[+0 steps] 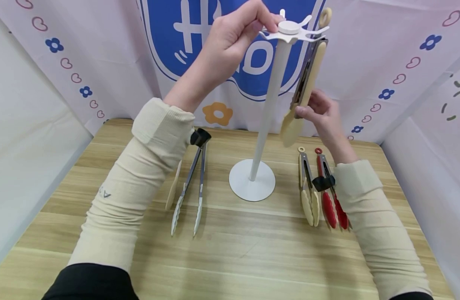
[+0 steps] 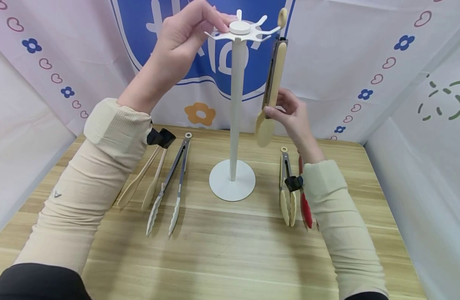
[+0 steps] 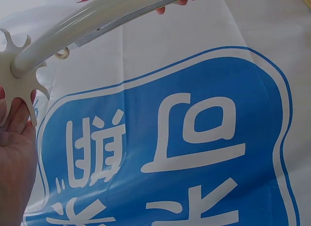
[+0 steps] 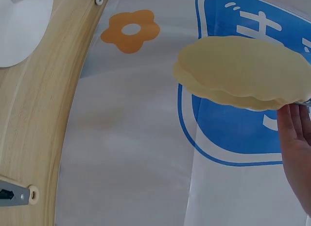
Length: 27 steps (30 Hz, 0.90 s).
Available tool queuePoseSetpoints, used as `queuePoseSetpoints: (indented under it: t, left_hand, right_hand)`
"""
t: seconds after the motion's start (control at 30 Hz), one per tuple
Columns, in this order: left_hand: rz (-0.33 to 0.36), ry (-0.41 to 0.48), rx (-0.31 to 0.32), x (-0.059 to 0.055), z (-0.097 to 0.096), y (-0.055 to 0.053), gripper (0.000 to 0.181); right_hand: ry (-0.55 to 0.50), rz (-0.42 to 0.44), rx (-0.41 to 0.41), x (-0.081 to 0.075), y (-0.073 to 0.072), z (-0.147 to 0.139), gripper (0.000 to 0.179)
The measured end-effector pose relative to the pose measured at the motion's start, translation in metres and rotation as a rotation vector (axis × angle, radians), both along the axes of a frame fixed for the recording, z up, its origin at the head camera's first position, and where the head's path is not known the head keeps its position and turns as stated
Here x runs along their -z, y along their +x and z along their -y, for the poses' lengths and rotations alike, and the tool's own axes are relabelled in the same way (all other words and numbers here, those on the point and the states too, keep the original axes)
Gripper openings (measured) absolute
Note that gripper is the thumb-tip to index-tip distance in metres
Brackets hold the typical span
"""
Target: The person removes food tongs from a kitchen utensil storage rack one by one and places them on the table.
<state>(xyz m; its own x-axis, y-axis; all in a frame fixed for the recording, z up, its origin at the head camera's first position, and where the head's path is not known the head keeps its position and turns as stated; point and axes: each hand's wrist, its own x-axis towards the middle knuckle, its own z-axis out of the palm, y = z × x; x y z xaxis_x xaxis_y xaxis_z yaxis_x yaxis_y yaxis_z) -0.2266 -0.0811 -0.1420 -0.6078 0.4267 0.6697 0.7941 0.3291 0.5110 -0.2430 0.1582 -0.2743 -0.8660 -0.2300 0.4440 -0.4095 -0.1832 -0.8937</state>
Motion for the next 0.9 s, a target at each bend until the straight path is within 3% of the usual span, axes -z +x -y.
queuePoseSetpoints:
  t: [0.27,0.9]
  left_hand:
    - [-0.011,-0.003,0.000,0.000,0.001,-0.001,0.022]
    - [-0.019,0.018,0.022,0.001,0.000,-0.002,0.022]
  right_hand:
    - [0.006,0.044,0.180,0.002,0.001,-0.012,0.034]
    - [0.134,0.078,0.419,0.010,0.005,-0.052,0.035]
